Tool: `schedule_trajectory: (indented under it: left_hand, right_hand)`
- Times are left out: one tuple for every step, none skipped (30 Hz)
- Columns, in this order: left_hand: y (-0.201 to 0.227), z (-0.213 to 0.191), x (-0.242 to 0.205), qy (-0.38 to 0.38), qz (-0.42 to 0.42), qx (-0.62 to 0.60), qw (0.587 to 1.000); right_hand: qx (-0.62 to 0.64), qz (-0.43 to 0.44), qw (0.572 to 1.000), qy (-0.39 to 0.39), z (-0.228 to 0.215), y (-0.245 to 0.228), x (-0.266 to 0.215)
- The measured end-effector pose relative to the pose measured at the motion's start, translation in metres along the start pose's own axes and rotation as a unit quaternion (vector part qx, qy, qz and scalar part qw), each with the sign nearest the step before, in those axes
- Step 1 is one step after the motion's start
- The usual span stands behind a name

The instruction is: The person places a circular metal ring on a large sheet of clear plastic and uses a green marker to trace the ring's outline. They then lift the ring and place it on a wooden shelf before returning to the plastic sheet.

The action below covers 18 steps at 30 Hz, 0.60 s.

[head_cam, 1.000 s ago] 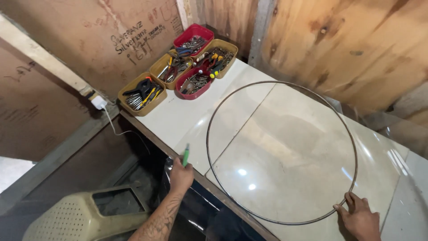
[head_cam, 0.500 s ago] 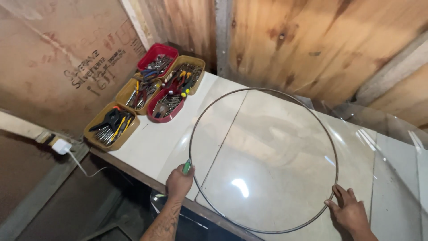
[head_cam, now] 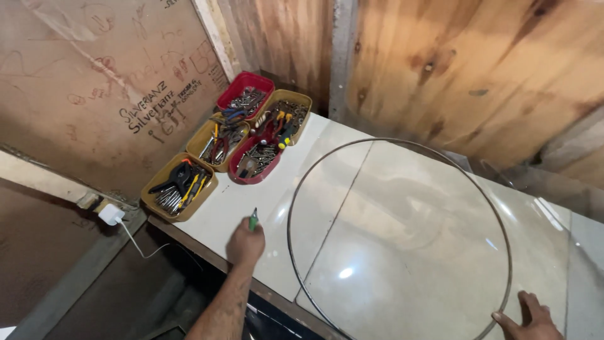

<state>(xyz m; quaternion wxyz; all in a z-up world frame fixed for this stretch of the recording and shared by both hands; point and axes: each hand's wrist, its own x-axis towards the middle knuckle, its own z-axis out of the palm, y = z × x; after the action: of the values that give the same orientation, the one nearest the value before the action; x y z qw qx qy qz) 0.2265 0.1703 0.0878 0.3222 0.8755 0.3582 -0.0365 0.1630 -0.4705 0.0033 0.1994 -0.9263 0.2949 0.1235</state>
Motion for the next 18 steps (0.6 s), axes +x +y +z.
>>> schedule_trajectory:
  left_hand:
    - [0.01,-0.014,0.011,0.004,0.002,0.028,1.0]
    - [0.014,-0.021,0.024,0.004,0.001,0.028,1.0]
    - [0.02,-0.026,0.037,0.038,0.045,0.03,0.998]
    - [0.026,-0.03,0.052,0.072,0.089,0.033,0.993]
    - [0.034,-0.032,0.066,0.07,0.09,0.033,0.993]
    - [0.043,-0.033,0.081,0.079,0.086,0.054,0.992]
    - [0.054,-0.034,0.097,0.088,0.083,0.075,0.99]
    - [0.066,-0.037,0.103,0.086,0.086,0.076,0.99]
    - [0.079,-0.04,0.11,0.057,0.056,0.076,0.994]
    - [0.091,-0.042,0.116,0.028,0.025,0.076,0.996]
    - [0.087,-0.033,0.131,0.022,0.031,0.077,0.996]
    - [0.084,-0.025,0.145,0.041,0.019,0.115,0.992]
    - [0.083,-0.014,0.16,0.058,0.009,0.151,0.987]
    - [0.074,-0.002,0.181,0.052,0.017,0.152,0.987]
    - [0.062,0.012,0.201,0.089,0.033,0.171,0.981]
    - [0.05,0.026,0.219,0.125,0.049,0.19,0.973]
    - [0.055,0.023,0.207,0.12,0.053,0.192,0.973]
    - [0.06,0.018,0.193,0.119,0.037,0.181,0.976]
  right_hand:
    - [0.022,0.005,1.0,-0.014,0.0,0.002,0.001]
    - [0.021,0.004,1.0,-0.015,0.004,0.005,0.009]
    - [0.046,-0.006,0.999,-0.018,0.007,0.009,0.018]
    - [0.072,-0.017,0.997,-0.022,0.011,0.012,0.028]
    - [0.072,-0.014,0.997,-0.021,0.013,0.015,0.032]
    - [0.041,-0.045,0.998,-0.019,0.014,0.019,0.038]
    - [0.012,-0.074,0.997,-0.016,0.016,0.023,0.044]
    - [0.012,-0.071,0.997,-0.015,0.038,0.061,0.071]
    - [-0.116,-0.278,0.949,0.095,0.06,0.101,0.095]
    - [-0.229,-0.46,0.832,0.208,0.081,0.142,0.118]
    - [-0.231,-0.453,0.835,0.209,0.072,0.127,0.111]
    - [-0.31,-0.478,0.804,0.171,0.062,0.112,0.105]
    - [-0.385,-0.499,0.765,0.131,0.05,0.099,0.098]
    - [-0.388,-0.491,0.769,0.131,0.041,0.079,0.087]
    - [-0.333,-0.326,0.882,0.07,0.032,0.061,0.075]
    - [-0.246,-0.145,0.958,0.017,0.023,0.043,0.062]
    - [-0.246,-0.138,0.959,0.015,0.02,0.04,0.06]
    - [-0.288,-0.177,0.941,0.002,0.016,0.036,0.057]
